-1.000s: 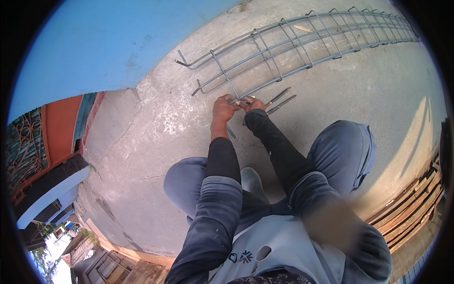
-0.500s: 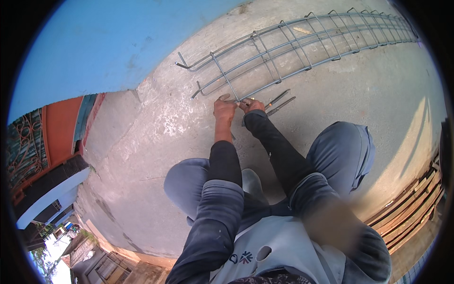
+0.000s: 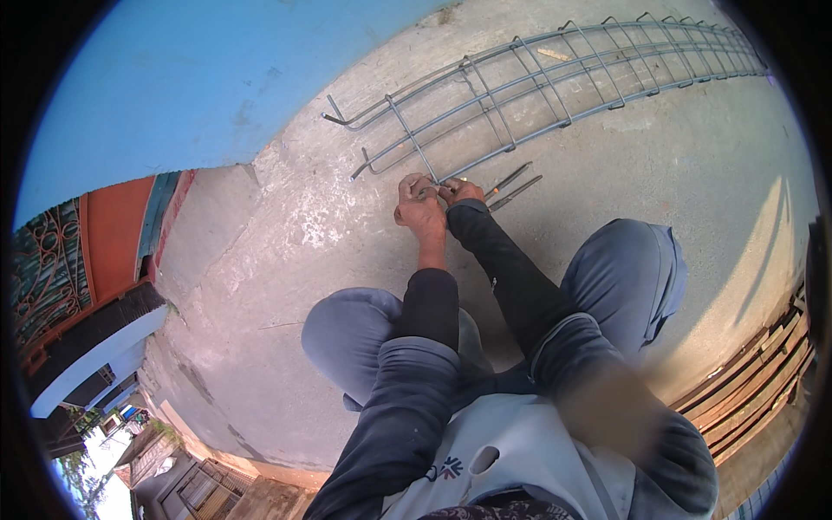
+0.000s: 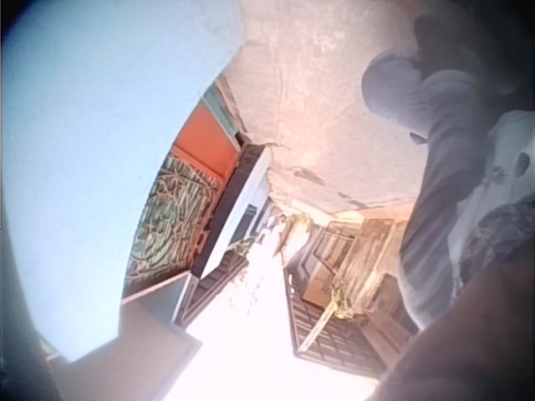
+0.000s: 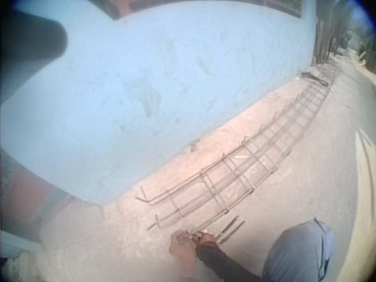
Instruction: The person squats on a concrete floor and uses pliers to tie wire around the intersections of a metal grid. The person repeatedly picks up wire, wraps it around the grid, and twists it with pliers to secure the structure.
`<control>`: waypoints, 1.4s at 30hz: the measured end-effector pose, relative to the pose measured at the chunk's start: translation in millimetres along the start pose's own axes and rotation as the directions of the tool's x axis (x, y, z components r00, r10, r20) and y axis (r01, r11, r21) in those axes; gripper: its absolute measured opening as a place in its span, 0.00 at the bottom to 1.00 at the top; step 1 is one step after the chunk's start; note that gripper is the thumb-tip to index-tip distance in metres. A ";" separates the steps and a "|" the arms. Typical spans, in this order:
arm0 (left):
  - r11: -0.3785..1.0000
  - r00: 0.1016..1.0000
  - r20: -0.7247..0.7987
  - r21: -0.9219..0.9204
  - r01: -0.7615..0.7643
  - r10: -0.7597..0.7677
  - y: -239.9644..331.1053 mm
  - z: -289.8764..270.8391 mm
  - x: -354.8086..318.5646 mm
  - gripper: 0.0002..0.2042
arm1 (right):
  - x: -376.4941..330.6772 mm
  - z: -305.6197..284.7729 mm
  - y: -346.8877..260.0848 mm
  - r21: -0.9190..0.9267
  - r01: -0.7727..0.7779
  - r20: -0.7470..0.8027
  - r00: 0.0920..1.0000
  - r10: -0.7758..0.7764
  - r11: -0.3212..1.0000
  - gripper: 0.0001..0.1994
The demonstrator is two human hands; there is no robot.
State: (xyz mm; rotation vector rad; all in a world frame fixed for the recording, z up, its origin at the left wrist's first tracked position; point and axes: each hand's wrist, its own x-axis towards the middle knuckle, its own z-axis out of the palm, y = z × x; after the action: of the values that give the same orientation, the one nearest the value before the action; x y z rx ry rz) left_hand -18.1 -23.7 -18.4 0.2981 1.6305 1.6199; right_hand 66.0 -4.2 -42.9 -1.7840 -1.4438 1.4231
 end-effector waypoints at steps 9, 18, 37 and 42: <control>0.859 0.942 0.011 0.406 -0.311 0.336 -15.9 -1.4 -0.6 0.09 | 4.9 5.7 3.1 -0.070 0.020 0.019 1.000 -0.019 0.997 0.15; 0.540 0.829 0.235 0.663 -0.519 0.508 12.2 21.2 -29.5 0.10 | 13.5 6.1 24.6 0.257 -0.122 0.091 0.991 0.101 0.959 0.16; 0.482 0.907 0.179 0.798 -0.361 0.381 -14.6 -17.6 -9.4 0.12 | 25.4 1.1 20.0 0.015 -0.178 0.179 0.969 0.172 0.984 0.12; 0.578 0.924 0.143 0.744 -0.336 0.354 -13.5 -14.8 -5.6 0.10 | 23.7 -27.7 11.3 -0.451 0.350 0.450 0.884 -0.129 0.821 0.13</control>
State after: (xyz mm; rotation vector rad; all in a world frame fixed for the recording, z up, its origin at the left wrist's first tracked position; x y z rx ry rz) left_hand -19.4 -40.3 -30.9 1.1044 2.3250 1.0747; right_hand 94.0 20.1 -52.1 -1.5434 -2.3798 1.3982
